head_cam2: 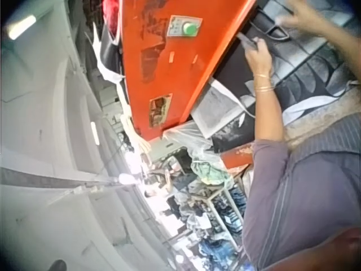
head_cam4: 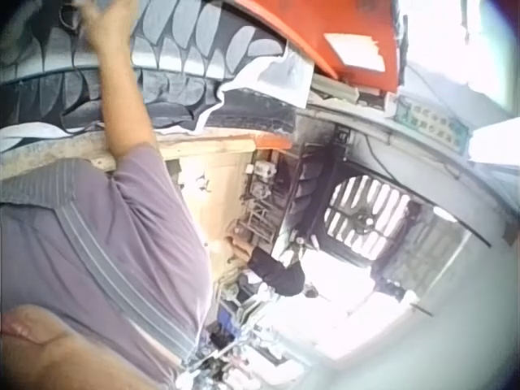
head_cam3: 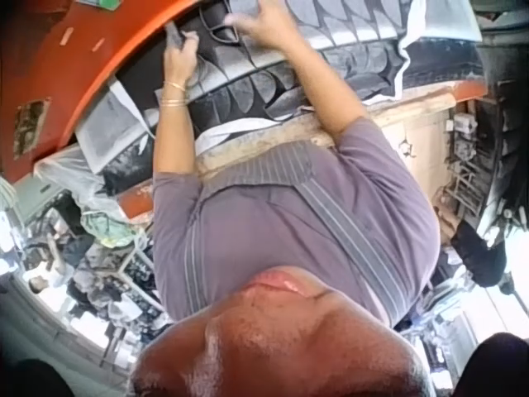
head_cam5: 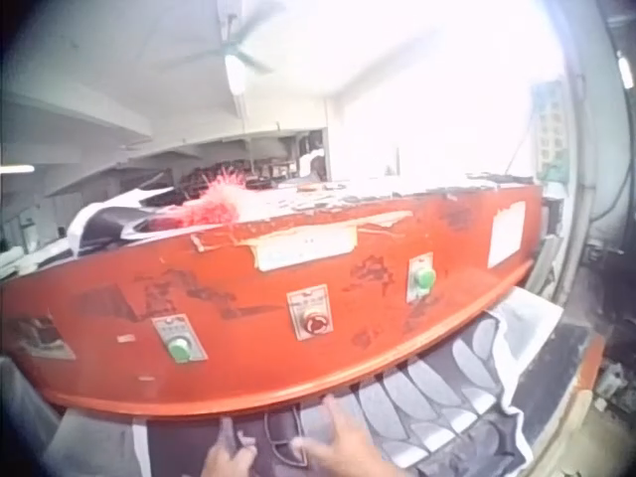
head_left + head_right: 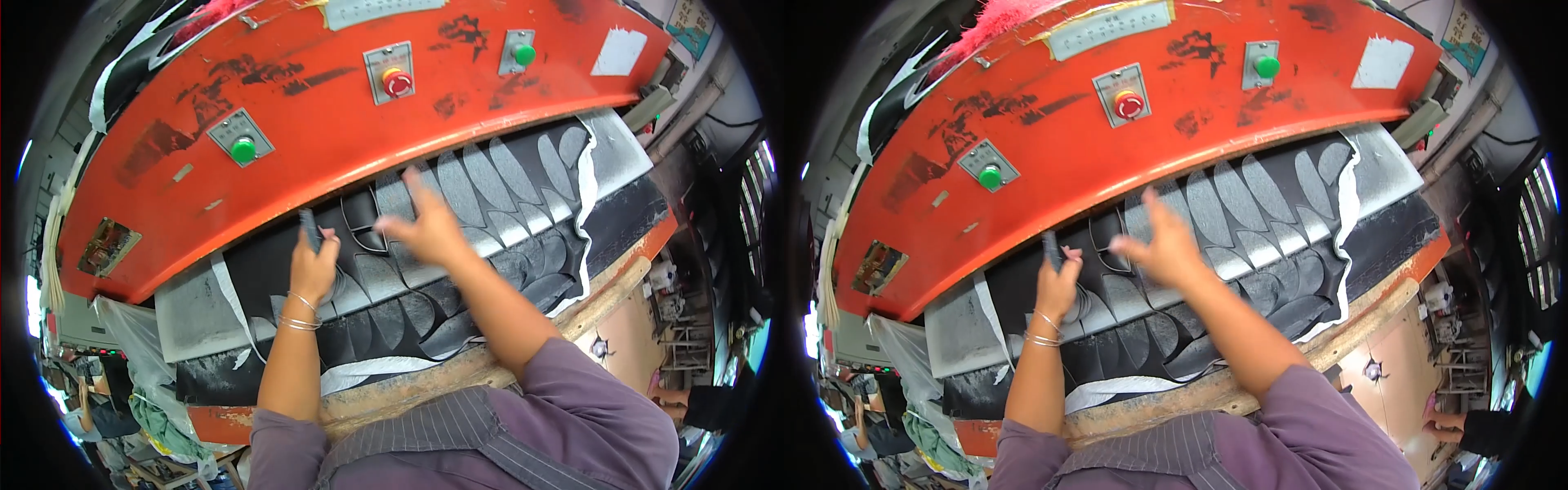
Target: Operating an industrial hydraulic press to die-cut shoe components from a sheet of material.
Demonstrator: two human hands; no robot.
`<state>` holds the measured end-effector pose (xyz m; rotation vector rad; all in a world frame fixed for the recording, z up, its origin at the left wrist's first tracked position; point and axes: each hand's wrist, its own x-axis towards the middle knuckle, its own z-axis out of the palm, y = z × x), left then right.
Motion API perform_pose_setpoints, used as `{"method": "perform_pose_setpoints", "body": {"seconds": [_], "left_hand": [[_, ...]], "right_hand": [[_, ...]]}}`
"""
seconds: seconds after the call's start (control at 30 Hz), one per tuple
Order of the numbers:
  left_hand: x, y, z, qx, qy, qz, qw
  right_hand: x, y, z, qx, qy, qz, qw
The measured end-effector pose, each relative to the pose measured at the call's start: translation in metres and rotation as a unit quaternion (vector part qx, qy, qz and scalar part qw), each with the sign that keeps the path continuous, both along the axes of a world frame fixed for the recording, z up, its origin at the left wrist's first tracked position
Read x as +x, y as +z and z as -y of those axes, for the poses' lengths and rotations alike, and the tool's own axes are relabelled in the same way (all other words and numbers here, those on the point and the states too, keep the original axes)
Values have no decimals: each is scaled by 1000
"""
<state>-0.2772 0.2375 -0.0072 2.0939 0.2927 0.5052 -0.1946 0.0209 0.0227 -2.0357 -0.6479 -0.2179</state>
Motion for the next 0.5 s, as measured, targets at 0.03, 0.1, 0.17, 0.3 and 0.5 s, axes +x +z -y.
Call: {"method": "perform_pose_setpoints", "body": {"seconds": [0.03,0.1,0.17,0.3,0.5], "left_hand": [[1,30,9,-39,24,47,998],[3,63,10,-4,39,184,982],[14,94,19,45,62,299,951],[56,129,-21,290,119,293,903],[11,116,-28,57,25,35,997]], "right_hand": [[24,17,13,81,-36,42,995],[59,78,43,214,-122,114,962],[114,109,73,402,-150,37,903],[210,128,87,206,-359,246,876],[164,106,64,128,-272,199,933]]}}
